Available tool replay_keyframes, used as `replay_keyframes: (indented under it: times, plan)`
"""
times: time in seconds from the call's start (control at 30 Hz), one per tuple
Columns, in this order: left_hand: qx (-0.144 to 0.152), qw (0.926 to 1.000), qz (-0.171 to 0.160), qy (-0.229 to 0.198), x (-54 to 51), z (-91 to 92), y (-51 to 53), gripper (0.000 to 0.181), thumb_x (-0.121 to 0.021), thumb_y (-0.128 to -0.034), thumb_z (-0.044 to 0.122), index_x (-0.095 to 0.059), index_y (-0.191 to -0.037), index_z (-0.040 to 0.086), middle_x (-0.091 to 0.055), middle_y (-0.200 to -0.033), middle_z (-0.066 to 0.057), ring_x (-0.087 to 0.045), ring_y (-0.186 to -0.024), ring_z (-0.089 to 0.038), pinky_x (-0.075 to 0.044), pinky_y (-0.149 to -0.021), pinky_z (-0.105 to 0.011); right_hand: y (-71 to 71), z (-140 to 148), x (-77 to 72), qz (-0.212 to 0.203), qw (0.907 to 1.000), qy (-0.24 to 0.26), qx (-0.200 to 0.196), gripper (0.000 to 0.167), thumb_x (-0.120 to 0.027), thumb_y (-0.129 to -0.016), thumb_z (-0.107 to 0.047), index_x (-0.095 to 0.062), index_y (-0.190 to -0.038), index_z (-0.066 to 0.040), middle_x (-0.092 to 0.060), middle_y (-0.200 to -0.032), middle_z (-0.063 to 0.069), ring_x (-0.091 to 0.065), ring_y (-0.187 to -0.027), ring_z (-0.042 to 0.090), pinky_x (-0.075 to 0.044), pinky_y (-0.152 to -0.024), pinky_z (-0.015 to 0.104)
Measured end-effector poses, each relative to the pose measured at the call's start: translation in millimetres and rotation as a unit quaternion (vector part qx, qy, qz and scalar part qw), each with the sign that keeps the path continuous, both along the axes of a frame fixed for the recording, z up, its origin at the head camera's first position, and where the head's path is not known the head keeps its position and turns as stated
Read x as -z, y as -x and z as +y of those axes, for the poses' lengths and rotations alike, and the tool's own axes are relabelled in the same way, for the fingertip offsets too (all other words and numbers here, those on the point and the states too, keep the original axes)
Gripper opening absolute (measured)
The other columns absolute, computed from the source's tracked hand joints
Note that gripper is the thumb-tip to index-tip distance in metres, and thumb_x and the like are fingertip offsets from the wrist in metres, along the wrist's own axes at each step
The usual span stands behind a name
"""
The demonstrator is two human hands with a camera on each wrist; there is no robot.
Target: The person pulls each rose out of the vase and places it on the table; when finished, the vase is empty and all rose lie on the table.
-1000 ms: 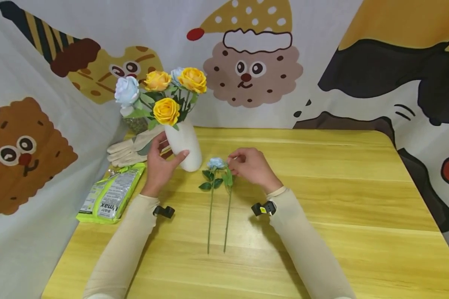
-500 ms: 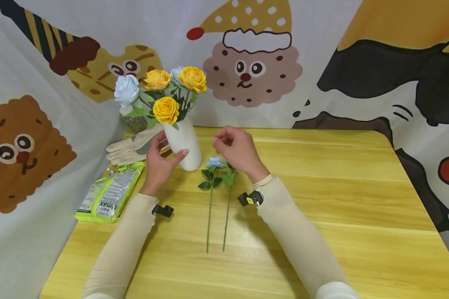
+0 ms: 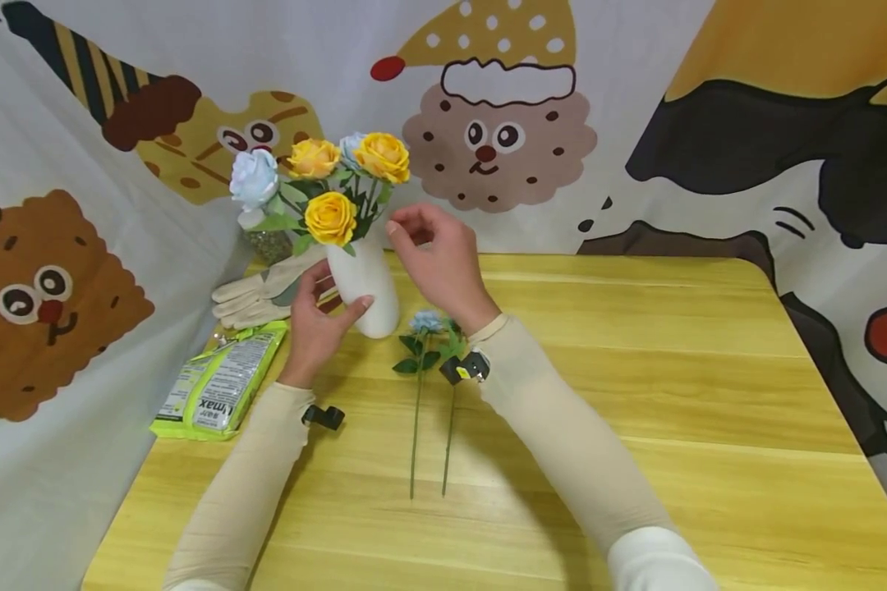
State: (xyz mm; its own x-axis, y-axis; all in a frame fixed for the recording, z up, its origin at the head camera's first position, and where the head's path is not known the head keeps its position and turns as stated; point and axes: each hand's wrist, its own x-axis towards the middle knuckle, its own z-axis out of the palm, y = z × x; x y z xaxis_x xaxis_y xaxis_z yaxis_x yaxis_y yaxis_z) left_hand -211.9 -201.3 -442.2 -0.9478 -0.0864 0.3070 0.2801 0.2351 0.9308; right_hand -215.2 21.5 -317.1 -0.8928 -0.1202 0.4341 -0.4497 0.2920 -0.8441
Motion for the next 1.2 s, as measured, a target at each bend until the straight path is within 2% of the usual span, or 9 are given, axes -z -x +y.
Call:
replay_keyframes:
  times: [0.17,0.37,0.43,0.53,0.67,0.87,0.97,1.1,1.2]
  plan:
    - [-0.003,1.0000,-0.003,0.002,0.3,-0.1,0.6,0.075,-0.088,-0.0874,0.019,-0.050,-0.152,0.016,-0.057,-0.147,-0.004,-0.058,-0.134,-0.028,-0.051,-0.110,-0.055,4.9,-8.1,-10.1,0.005,0.9999,0.007,0.007,0.024,-0.066,-0.106,-0.025,-0.074,-0.122,-0.008,-0.077,-0.107,0.004,-0.069,-0.094,0.014,-0.059,-0.088,0.030]
    - [0.002,1.0000,0.000,-0.003,-1.2,0.2,2.1,0.073,-0.088,-0.0878,0.019,-0.051,-0.151,0.016,-0.057,-0.146,-0.004,-0.059,-0.132,-0.022,-0.051,-0.110,-0.055,14.5,-16.6,-16.3,-0.017,0.9996,0.021,0.014,0.027,-0.066,-0.106,-0.027,-0.071,-0.126,-0.009,-0.076,-0.115,0.005,-0.069,-0.097,0.015,-0.058,-0.083,0.024]
    - [0.002,1.0000,0.001,-0.002,-0.7,0.1,2.2,0.073,-0.088,-0.0878,0.019,-0.051,-0.151,0.016,-0.057,-0.146,-0.004,-0.059,-0.132,-0.024,-0.051,-0.110,-0.055,18.3,-18.8,-16.2,-0.016,0.9995,0.023,0.013,0.028,-0.066,-0.106,-0.025,-0.072,-0.127,-0.008,-0.076,-0.117,0.006,-0.069,-0.098,0.015,-0.057,-0.083,0.022]
    - [0.000,1.0000,0.004,-0.002,0.4,-0.3,1.4,0.073,-0.088,-0.0874,0.019,-0.052,-0.150,0.015,-0.058,-0.146,-0.005,-0.059,-0.133,-0.027,-0.052,-0.109,-0.053,22.4,-22.0,-16.2,-0.016,0.9995,0.023,0.015,0.029,-0.066,-0.106,-0.024,-0.073,-0.128,-0.007,-0.077,-0.116,0.007,-0.069,-0.098,0.018,-0.057,-0.082,0.023]
    - [0.002,1.0000,0.007,-0.005,2.8,-1.0,1.8,0.072,-0.088,-0.0876,0.018,-0.052,-0.150,0.015,-0.058,-0.145,-0.005,-0.059,-0.133,-0.027,-0.052,-0.109,-0.054,24.6,-26.5,-18.6,-0.045,0.9982,0.030,0.025,0.027,-0.071,-0.103,-0.028,-0.076,-0.123,-0.009,-0.077,-0.110,0.005,-0.070,-0.096,0.020,-0.057,-0.078,0.025]
    - [0.002,0.9999,0.008,-0.006,4.6,-1.2,2.1,0.072,-0.088,-0.0876,0.019,-0.052,-0.150,0.016,-0.058,-0.145,-0.004,-0.060,-0.132,-0.024,-0.052,-0.108,-0.054,22.7,-31.1,-22.0,-0.063,0.9964,0.039,0.042,0.022,-0.077,-0.099,-0.026,-0.078,-0.114,-0.010,-0.078,-0.104,0.003,-0.070,-0.091,0.015,-0.059,-0.074,0.025]
    - [0.000,1.0000,0.007,-0.006,4.9,-1.2,2.4,0.071,-0.088,-0.0872,0.019,-0.053,-0.149,0.017,-0.058,-0.144,-0.003,-0.060,-0.131,-0.023,-0.053,-0.108,-0.051,21.3,-30.4,-23.9,-0.052,0.9958,0.059,0.045,0.020,-0.076,-0.100,-0.023,-0.078,-0.115,-0.010,-0.078,-0.104,0.003,-0.068,-0.092,0.013,-0.058,-0.076,0.025]
    - [-0.002,0.9999,0.009,-0.007,4.6,-1.4,2.7,0.071,-0.089,-0.0866,0.018,-0.053,-0.148,0.016,-0.059,-0.143,-0.003,-0.061,-0.131,-0.025,-0.054,-0.107,-0.048,20.6,-26.4,-26.8,-0.014,0.9939,0.094,0.055,0.020,-0.076,-0.100,-0.022,-0.077,-0.115,-0.008,-0.078,-0.105,0.005,-0.066,-0.097,0.014,-0.054,-0.081,0.024]
    - [-0.003,0.9999,0.011,-0.007,4.2,-1.3,2.9,0.072,-0.089,-0.0863,0.018,-0.053,-0.148,0.015,-0.059,-0.142,-0.004,-0.060,-0.131,-0.025,-0.053,-0.107,-0.050,19.7,-22.4,-27.4,0.013,0.9903,0.119,0.071,0.019,-0.075,-0.100,-0.021,-0.078,-0.113,-0.007,-0.078,-0.104,0.006,-0.066,-0.097,0.013,-0.054,-0.078,0.024]
